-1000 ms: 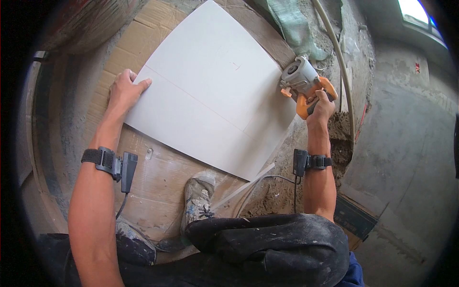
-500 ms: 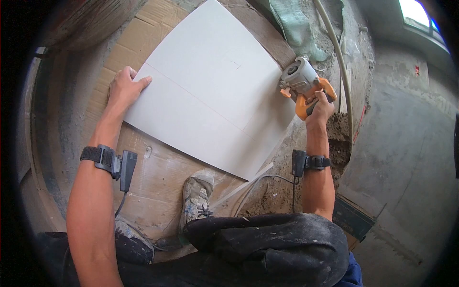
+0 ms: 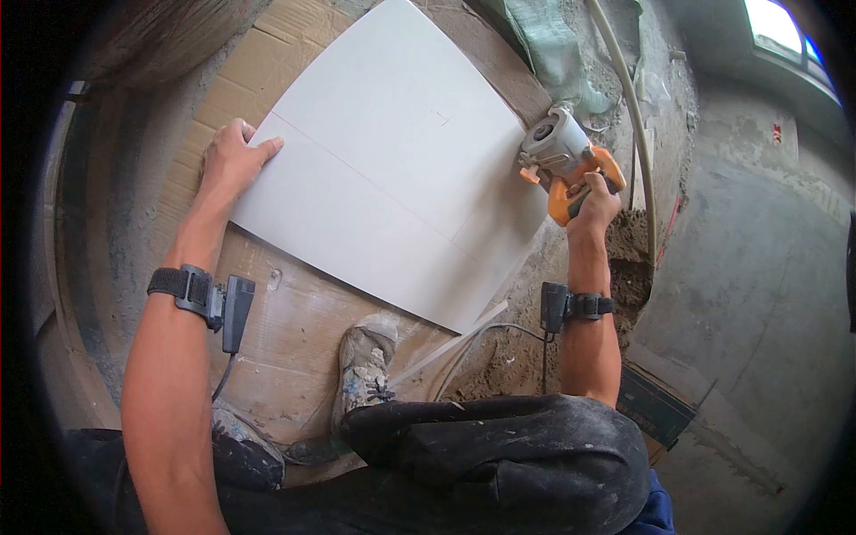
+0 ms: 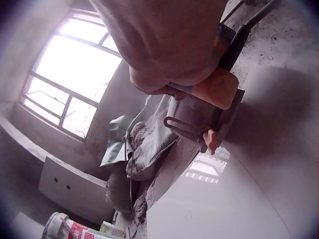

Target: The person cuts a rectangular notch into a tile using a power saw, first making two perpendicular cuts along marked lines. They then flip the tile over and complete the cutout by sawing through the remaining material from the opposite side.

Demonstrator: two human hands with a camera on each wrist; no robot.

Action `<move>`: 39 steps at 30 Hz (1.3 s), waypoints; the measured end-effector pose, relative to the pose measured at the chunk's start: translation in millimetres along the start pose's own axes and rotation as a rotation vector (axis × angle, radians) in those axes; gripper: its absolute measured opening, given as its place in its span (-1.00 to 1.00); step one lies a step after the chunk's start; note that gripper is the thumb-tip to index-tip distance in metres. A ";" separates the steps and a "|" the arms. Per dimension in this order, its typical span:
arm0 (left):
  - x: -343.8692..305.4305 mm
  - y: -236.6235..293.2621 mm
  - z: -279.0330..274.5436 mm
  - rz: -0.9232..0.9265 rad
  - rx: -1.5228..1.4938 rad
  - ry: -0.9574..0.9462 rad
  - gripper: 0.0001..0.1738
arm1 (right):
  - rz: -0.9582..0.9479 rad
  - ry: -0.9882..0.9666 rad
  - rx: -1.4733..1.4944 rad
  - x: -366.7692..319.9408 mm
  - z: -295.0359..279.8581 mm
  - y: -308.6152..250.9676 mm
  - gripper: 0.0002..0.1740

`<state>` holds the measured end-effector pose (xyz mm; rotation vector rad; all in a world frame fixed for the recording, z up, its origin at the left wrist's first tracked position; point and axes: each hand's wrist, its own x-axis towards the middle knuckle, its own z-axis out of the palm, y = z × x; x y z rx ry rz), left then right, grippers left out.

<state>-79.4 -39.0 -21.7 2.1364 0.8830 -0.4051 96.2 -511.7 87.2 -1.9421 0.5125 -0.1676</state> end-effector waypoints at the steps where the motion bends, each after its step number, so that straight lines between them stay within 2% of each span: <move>1: 0.6 -1.0 0.9 0.007 0.011 0.014 -0.43 | 0.000 0.000 -0.001 -0.1 -0.7 -0.3 -0.58; 3: 1.8 -6.1 1.9 0.011 0.015 -0.016 -0.43 | 0.026 -0.064 0.038 -5.2 -7.1 0.7 -0.60; 8: 3.0 -9.2 2.8 0.009 -0.004 -0.040 -0.43 | 0.009 -0.047 0.062 -4.7 -4.7 2.2 -0.61; 10: 3.5 -12.3 6.5 0.095 0.002 0.053 -0.50 | 0.009 -0.054 0.054 -3.3 -4.2 4.9 -0.61; 12: 5.8 -9.3 5.1 0.067 -0.002 0.058 -0.50 | -0.062 0.041 0.033 -0.5 7.2 3.9 -0.98; 14: 4.7 -9.1 4.3 0.037 0.000 0.050 -0.50 | -0.046 0.032 0.038 -9.1 10.5 -2.9 -0.98; 22: 9.0 -13.3 6.8 0.052 0.018 0.059 -0.50 | -0.038 0.020 -0.003 -9.5 7.8 -1.1 -0.94; 24: 10.0 -13.4 7.1 0.049 0.027 0.059 -0.50 | -0.027 -0.019 -0.006 -5.3 4.1 3.4 -0.61; 38: 6.8 -9.2 3.1 0.035 -0.004 0.070 -0.52 | 0.019 -0.071 -0.039 -16.5 8.7 -4.1 -0.58; 39: 5.9 -5.7 -0.6 0.005 -0.001 0.020 -0.48 | 0.000 -0.055 -0.020 -16.5 9.7 -3.0 -0.58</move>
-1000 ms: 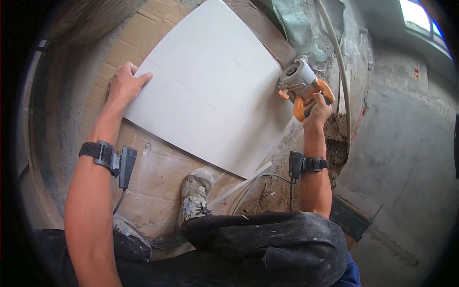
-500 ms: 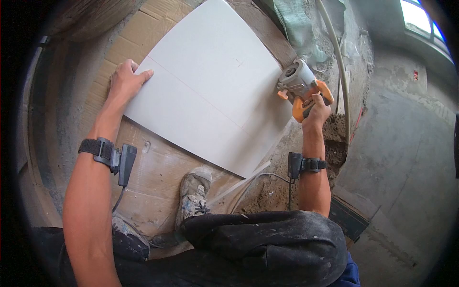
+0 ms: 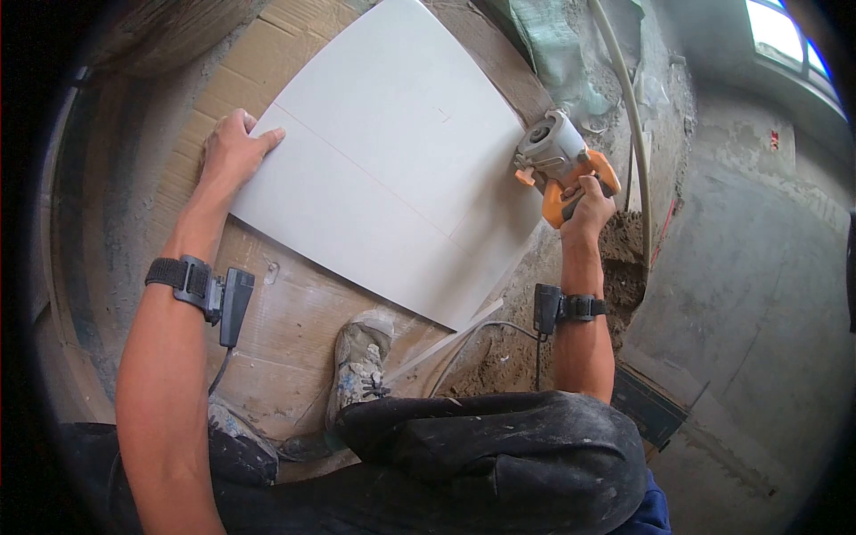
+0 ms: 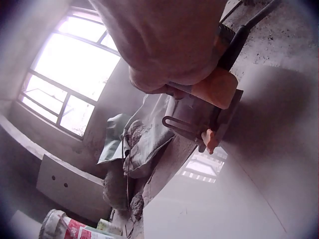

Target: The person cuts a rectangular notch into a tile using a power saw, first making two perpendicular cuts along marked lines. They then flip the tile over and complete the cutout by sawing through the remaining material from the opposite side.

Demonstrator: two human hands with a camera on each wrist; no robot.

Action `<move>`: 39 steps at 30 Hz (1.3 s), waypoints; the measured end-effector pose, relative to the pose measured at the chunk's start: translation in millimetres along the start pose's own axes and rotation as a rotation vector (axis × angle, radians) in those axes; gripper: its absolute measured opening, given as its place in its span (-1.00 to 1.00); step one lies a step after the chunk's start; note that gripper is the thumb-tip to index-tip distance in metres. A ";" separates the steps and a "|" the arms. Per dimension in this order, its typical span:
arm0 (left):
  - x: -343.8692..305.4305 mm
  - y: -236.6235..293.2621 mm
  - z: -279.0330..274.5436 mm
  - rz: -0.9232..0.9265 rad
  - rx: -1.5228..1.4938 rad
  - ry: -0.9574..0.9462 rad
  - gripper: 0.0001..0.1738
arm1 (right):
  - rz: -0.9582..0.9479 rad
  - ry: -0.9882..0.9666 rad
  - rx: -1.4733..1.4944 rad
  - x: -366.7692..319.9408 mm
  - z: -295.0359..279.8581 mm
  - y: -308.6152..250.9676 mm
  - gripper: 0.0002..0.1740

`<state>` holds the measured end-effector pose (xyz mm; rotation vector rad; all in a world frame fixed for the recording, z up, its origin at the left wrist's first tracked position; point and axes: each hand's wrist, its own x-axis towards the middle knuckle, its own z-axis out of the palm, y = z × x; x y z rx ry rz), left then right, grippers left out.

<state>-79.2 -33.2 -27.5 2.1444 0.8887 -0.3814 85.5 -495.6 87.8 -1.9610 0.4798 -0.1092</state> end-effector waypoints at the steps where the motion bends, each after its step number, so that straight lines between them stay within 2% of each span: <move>1: -0.4 1.5 -2.0 -0.031 0.003 -0.050 -0.43 | 0.000 0.000 0.000 0.3 0.5 0.3 -0.58; 5: 0.5 -1.5 1.9 -0.022 0.030 -0.027 -0.43 | -0.002 -0.001 0.010 0.5 0.9 0.8 -0.58; 7: 0.8 -4.4 4.3 0.035 0.023 0.045 -0.49 | -0.006 -0.005 0.003 1.2 -0.1 1.7 -0.57; 13: -0.7 1.4 -2.3 -0.037 0.016 -0.050 -0.43 | 0.015 0.014 0.020 -1.1 3.5 2.5 -0.56; 31: 2.1 0.5 -4.0 -0.030 0.046 -0.042 -0.42 | 0.041 0.029 -0.032 -9.7 8.6 -0.9 -0.60; 33: 2.6 -5.7 2.1 0.007 0.026 0.010 -0.46 | -0.016 0.106 0.040 -12.4 12.5 1.2 -0.91; 34: 3.2 -8.6 4.5 0.045 0.006 0.062 -0.49 | -0.016 0.106 0.040 -12.2 12.3 1.3 -0.91; 39: 5.1 -11.3 5.6 0.059 0.038 0.070 -0.47 | -0.020 0.109 0.016 -10.6 9.4 5.6 -0.92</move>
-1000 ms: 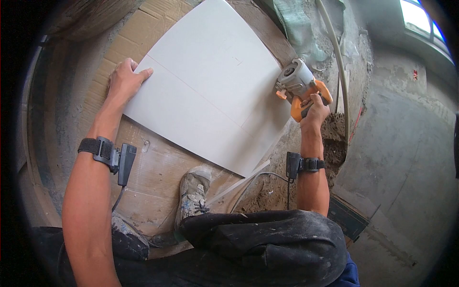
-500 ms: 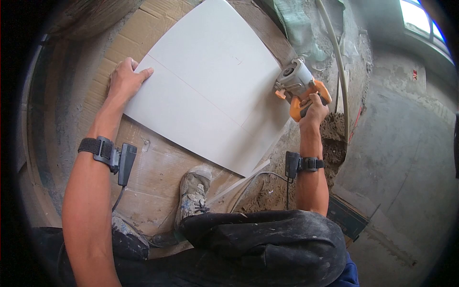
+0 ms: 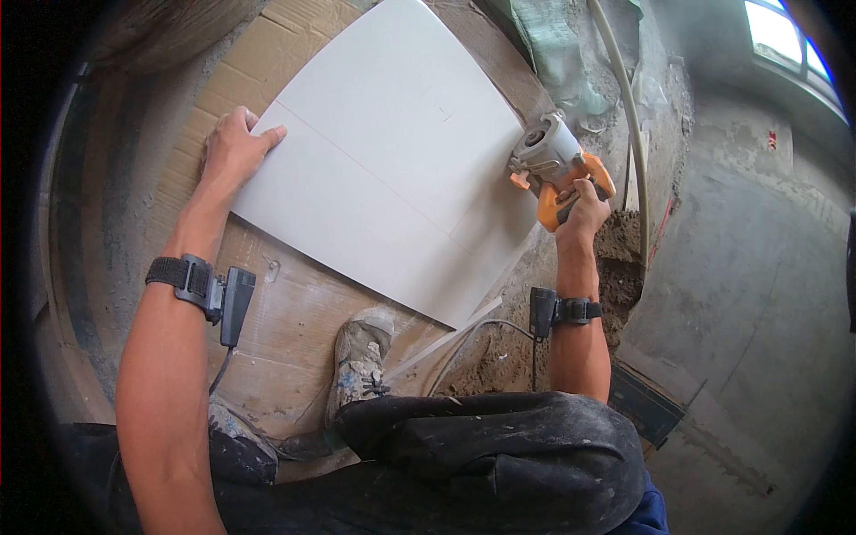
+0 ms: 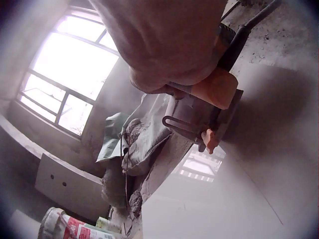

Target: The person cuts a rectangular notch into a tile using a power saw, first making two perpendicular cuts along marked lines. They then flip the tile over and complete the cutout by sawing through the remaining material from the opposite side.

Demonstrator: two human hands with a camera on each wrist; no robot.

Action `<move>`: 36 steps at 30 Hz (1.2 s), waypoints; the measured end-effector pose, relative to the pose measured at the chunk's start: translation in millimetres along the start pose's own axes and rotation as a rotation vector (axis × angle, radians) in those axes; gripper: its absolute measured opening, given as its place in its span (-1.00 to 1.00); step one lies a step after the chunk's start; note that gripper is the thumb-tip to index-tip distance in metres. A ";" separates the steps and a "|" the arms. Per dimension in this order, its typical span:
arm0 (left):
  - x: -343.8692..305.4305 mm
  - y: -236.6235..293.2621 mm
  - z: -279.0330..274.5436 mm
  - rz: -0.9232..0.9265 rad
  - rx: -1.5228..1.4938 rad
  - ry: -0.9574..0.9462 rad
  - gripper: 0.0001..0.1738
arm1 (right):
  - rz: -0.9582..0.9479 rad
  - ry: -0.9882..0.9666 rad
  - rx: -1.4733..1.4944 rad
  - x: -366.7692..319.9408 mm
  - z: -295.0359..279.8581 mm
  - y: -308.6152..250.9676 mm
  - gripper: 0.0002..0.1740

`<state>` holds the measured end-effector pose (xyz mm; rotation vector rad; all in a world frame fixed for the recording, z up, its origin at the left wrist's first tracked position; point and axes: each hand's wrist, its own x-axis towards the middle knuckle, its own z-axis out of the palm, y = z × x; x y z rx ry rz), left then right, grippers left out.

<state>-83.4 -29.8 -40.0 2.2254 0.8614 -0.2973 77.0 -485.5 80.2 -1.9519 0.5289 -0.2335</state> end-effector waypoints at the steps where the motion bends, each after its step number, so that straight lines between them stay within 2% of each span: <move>1: -0.2 1.3 -0.9 -0.006 0.001 -0.003 -0.47 | 0.000 0.000 -0.001 0.7 -0.2 1.5 -0.92; 4: -0.3 8.8 -8.5 -0.087 -0.007 -0.103 -0.40 | -0.006 0.010 -0.005 0.4 -0.5 2.0 -0.92; 7: 0.9 9.2 -10.1 -0.086 -0.009 -0.117 -0.41 | 0.007 -0.008 -0.009 1.7 -4.6 4.0 -0.91; 9: 1.7 7.2 -8.8 -0.081 -0.011 -0.113 -0.41 | 0.074 -0.081 -0.059 2.6 -7.4 3.0 -0.49; 10: 1.8 6.6 -8.3 -0.076 -0.013 -0.109 -0.41 | 0.074 -0.081 -0.060 1.3 -6.0 3.3 -0.49; 12: 1.4 7.2 -8.8 -0.078 -0.014 -0.108 -0.42 | -0.001 -0.014 -0.026 -0.4 -2.9 6.1 -0.89; 13: 0.8 7.8 -9.1 -0.080 -0.014 -0.106 -0.42 | -0.001 -0.014 -0.027 0.5 -5.0 6.2 -0.89; 15: -0.7 4.7 -5.1 -0.052 -0.013 -0.058 -0.46 | 0.071 -0.085 -0.042 2.3 -10.3 7.3 -0.47; 16: -1.1 3.3 -3.5 -0.023 -0.012 -0.011 -0.50 | 0.071 -0.085 -0.043 3.8 -11.5 9.8 -0.47; 23: 0.6 2.7 -4.4 -0.006 0.008 -0.002 -0.50 | 0.074 -0.087 -0.018 -0.7 -12.4 9.4 -0.49; 25: -1.0 11.4 -12.8 -0.104 0.004 -0.119 -0.40 | 0.081 -0.094 -0.019 -2.2 -11.0 10.5 -0.49; 27: -0.5 10.8 -12.7 -0.094 0.007 -0.118 -0.40 | -0.008 -0.037 0.022 -3.1 -6.6 12.3 -0.89; 31: -0.9 9.3 -10.9 -0.086 0.006 -0.101 -0.40 | -0.022 -0.014 0.020 -8.1 -5.5 8.7 -0.87; 33: -0.9 10.3 -12.3 -0.096 0.002 -0.112 -0.40 | 0.098 -0.097 -0.022 -9.9 -9.1 5.3 -0.51; 36: -0.7 9.5 -12.4 -0.096 0.000 -0.118 -0.40 | 0.096 -0.146 -0.020 -10.3 -10.6 4.9 -0.53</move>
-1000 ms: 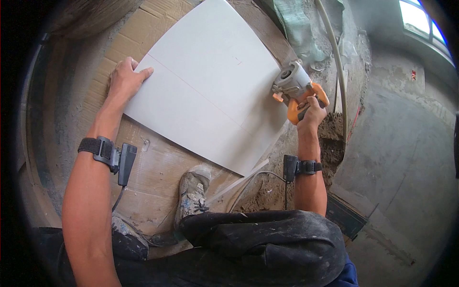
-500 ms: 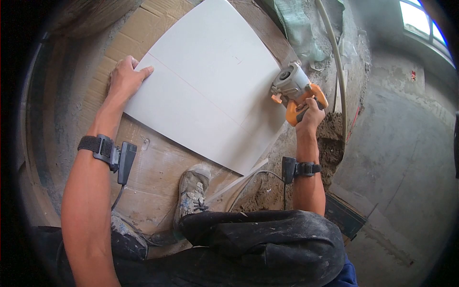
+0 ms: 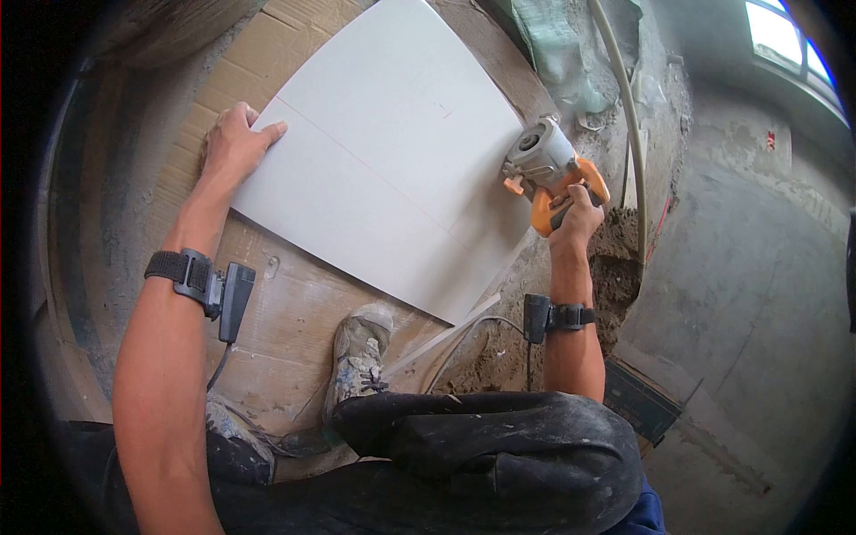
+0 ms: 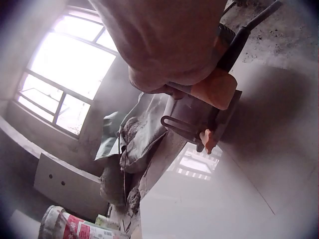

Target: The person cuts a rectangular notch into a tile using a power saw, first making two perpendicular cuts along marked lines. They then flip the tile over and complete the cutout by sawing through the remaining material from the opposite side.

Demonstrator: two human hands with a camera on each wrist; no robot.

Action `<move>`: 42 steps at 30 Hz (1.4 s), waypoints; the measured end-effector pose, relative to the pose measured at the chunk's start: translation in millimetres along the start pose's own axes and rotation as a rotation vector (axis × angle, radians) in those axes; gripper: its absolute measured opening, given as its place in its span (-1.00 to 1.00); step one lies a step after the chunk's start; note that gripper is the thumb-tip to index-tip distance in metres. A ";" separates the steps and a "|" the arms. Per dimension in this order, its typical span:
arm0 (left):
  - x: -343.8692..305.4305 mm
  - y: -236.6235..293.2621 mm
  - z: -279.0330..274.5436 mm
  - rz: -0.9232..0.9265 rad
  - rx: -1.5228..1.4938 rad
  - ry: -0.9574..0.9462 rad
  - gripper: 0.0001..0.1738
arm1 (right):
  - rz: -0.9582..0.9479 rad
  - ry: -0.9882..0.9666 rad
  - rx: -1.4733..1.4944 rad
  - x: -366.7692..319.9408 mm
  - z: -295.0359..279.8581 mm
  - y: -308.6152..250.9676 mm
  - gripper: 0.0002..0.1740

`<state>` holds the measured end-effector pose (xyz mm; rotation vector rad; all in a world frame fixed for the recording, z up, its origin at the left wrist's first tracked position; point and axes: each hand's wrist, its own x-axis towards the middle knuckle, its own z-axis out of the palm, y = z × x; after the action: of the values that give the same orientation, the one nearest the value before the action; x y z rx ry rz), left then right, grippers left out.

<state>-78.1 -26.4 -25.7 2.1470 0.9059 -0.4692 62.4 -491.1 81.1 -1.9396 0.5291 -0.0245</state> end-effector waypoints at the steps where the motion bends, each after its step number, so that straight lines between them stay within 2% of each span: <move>1: 0.1 0.0 0.1 0.009 0.002 0.004 -0.40 | 0.000 0.001 0.000 -1.2 0.3 0.1 -0.53; 10: 0.0 0.1 0.2 0.009 0.004 0.008 -0.40 | -0.026 0.072 0.006 -17.9 8.9 -5.8 -0.57; 12: -0.8 0.9 -0.4 0.011 0.008 0.009 -0.39 | -0.053 0.096 0.050 -19.4 11.1 -5.2 -0.78; 15: -1.1 0.3 -0.1 0.016 0.006 0.012 -0.39 | -0.076 0.122 0.045 -16.6 8.6 0.4 -0.80; 28: -0.2 -0.4 2.7 -0.011 0.003 0.011 -0.38 | -0.089 0.130 0.053 -18.1 1.9 9.6 -0.77; 30: 0.4 -0.6 1.8 -0.008 0.003 0.000 -0.36 | -0.003 0.091 0.036 -22.4 -0.4 5.9 -0.59; 33: 1.6 -0.9 0.6 0.003 0.008 -0.011 -0.35 | 0.010 0.031 0.021 -25.3 -1.0 2.9 -0.58; 42: 2.4 -4.4 4.8 0.014 0.002 0.010 -0.35 | -0.014 0.034 0.041 -26.7 -1.6 7.6 -0.55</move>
<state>-79.8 -26.8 -32.4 2.1575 0.8960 -0.4536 35.3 -485.0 81.0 -1.9062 0.5333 -0.0766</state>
